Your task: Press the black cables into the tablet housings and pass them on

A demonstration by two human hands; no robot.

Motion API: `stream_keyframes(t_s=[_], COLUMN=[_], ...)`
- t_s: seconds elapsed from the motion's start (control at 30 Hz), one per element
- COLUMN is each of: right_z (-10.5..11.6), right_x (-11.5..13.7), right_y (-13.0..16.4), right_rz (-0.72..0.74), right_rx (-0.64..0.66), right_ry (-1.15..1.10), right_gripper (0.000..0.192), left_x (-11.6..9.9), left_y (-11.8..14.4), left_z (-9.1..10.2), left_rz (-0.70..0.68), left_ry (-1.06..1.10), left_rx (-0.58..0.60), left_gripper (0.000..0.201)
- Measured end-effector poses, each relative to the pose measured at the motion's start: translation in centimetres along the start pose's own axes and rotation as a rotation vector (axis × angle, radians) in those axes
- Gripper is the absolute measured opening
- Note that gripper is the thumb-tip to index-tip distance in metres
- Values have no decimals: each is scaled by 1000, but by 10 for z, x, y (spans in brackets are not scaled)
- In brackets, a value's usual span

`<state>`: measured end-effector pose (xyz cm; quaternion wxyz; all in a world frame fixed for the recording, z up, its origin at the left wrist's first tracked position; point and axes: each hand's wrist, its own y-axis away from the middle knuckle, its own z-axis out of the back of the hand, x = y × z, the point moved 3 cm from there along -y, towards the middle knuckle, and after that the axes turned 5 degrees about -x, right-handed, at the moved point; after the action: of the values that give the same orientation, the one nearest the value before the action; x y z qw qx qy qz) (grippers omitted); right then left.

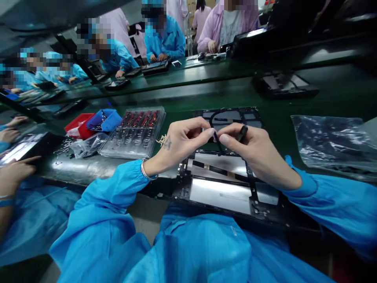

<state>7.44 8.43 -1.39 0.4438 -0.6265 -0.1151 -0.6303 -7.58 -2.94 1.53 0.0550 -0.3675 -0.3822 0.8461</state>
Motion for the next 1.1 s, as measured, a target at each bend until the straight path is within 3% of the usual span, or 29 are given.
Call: stream_keyframes(t_s=[0.1,0.27,0.37,0.47,0.57,0.77,0.97,1.1], right_z=[-2,3,15,30,44,63,68,68], right_x=[-6,-7,-2,-3,-11,-25,-33,-35], right_y=[2,6,10,17,28,38,29,25], right_rz=[-30,-12,41,40,-9,-167,-301,-316], right_rx=[20,-105,-79,71,237,289,292,304], right_ry=[-28,5,189,405,519,615,695,732], right_gripper=[24,20,19,19,18,22,29,30], left_x=[3,1,1,10,24,40,43,49], left_y=[1,14,24,33,36,32,28,29], left_z=[-2,-1,2,6,8,-5,-19,-24], left_rz=[91,80,22,-23,-36,-75,-287,-277], left_ry=[85,-11,-210,-401,-492,-394,-275,-184], left_rx=[-17,-53,141,350,440,531,500,568], left_gripper=[33,29,27,25,25,26,25,22])
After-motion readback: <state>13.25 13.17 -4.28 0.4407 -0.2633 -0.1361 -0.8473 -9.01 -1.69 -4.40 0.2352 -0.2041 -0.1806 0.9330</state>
